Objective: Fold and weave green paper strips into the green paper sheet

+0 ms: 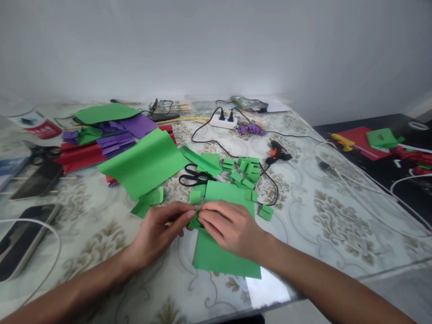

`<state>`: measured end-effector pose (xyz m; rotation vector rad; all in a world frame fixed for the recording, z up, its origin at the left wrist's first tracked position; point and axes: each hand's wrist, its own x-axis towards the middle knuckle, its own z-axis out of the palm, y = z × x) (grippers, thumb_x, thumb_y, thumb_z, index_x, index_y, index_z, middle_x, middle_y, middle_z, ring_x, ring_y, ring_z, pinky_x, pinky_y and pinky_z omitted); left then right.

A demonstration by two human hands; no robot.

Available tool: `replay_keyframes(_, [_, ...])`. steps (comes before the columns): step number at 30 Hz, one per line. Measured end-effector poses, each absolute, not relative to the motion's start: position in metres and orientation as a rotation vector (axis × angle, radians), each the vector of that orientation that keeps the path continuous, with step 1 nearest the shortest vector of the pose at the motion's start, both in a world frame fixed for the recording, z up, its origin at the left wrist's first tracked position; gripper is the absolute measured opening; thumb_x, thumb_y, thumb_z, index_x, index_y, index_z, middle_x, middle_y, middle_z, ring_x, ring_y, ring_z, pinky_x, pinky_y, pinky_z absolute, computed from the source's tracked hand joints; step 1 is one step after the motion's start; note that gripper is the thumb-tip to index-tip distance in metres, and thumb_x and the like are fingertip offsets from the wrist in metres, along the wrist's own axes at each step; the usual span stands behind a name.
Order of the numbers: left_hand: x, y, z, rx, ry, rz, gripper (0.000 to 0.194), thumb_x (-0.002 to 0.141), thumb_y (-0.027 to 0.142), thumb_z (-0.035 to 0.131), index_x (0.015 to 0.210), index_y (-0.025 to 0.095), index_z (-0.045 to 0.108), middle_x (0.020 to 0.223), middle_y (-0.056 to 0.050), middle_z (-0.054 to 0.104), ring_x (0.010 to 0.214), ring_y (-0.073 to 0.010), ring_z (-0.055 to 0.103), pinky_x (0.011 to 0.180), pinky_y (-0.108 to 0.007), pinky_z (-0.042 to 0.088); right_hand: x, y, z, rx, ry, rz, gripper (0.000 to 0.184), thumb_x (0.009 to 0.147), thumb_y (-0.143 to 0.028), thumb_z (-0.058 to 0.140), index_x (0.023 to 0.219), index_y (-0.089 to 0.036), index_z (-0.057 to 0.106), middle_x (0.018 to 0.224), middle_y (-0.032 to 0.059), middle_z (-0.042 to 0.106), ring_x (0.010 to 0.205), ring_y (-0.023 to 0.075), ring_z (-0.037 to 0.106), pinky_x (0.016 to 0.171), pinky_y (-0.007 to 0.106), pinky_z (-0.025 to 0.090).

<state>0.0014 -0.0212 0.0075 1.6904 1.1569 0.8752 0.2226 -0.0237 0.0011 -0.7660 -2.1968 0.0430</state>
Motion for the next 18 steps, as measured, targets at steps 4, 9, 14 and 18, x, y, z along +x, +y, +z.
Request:
replay_keyframes(4, [-0.0027, -0.0253, 0.0049, 1.895, 1.133, 0.853, 0.02, 0.1, 0.031, 0.065, 0.105, 0.022, 0.083, 0.087, -0.004, 0.082, 0.075, -0.0189, 0.073, 0.066, -0.024, 0.059, 0.2217, -0.0237, 0.0031, -0.749, -2.173, 0.077, 0.012, 0.104, -0.013, 0.061, 0.101, -0.014, 0.072, 0.1, 0.0099, 0.079, 0.087, 0.0185, 0.075, 0.079, 0.03, 0.062])
replay_keyframes(9, [-0.0046, -0.0269, 0.0068, 1.955, 1.12, 0.813, 0.024, 0.103, 0.031, 0.062, 0.114, 0.021, 0.081, 0.095, -0.006, 0.083, 0.08, -0.0196, 0.075, 0.069, -0.024, 0.06, 0.2218, -0.0243, -0.0001, -0.754, -2.163, 0.082, 0.013, 0.104, -0.013, 0.059, 0.103, -0.016, 0.072, 0.102, 0.0093, 0.079, 0.088, 0.0181, 0.075, 0.078, 0.03, 0.063])
replay_keyframes(14, [-0.0051, -0.0259, 0.0076, 1.948, 1.139, 0.766, 0.022, 0.102, 0.031, 0.064, 0.11, 0.021, 0.081, 0.086, -0.003, 0.081, 0.074, -0.0182, 0.074, 0.067, -0.023, 0.058, 0.223, -0.0249, -0.0034, -0.759, -2.201, 0.062, 0.014, 0.103, -0.014, 0.06, 0.102, -0.018, 0.073, 0.102, 0.0083, 0.079, 0.086, 0.0188, 0.075, 0.077, 0.032, 0.061])
replay_keyframes(18, [-0.0055, -0.0252, 0.006, 1.94, 1.16, 0.743, 0.019, 0.101, 0.031, 0.065, 0.103, 0.021, 0.081, 0.083, -0.002, 0.08, 0.073, -0.0178, 0.072, 0.065, -0.022, 0.056, 0.2238, -0.0247, -0.0022, -0.727, -2.23, 0.06, 0.013, 0.103, -0.013, 0.061, 0.101, -0.016, 0.073, 0.103, 0.0086, 0.079, 0.083, 0.0193, 0.072, 0.074, 0.033, 0.06])
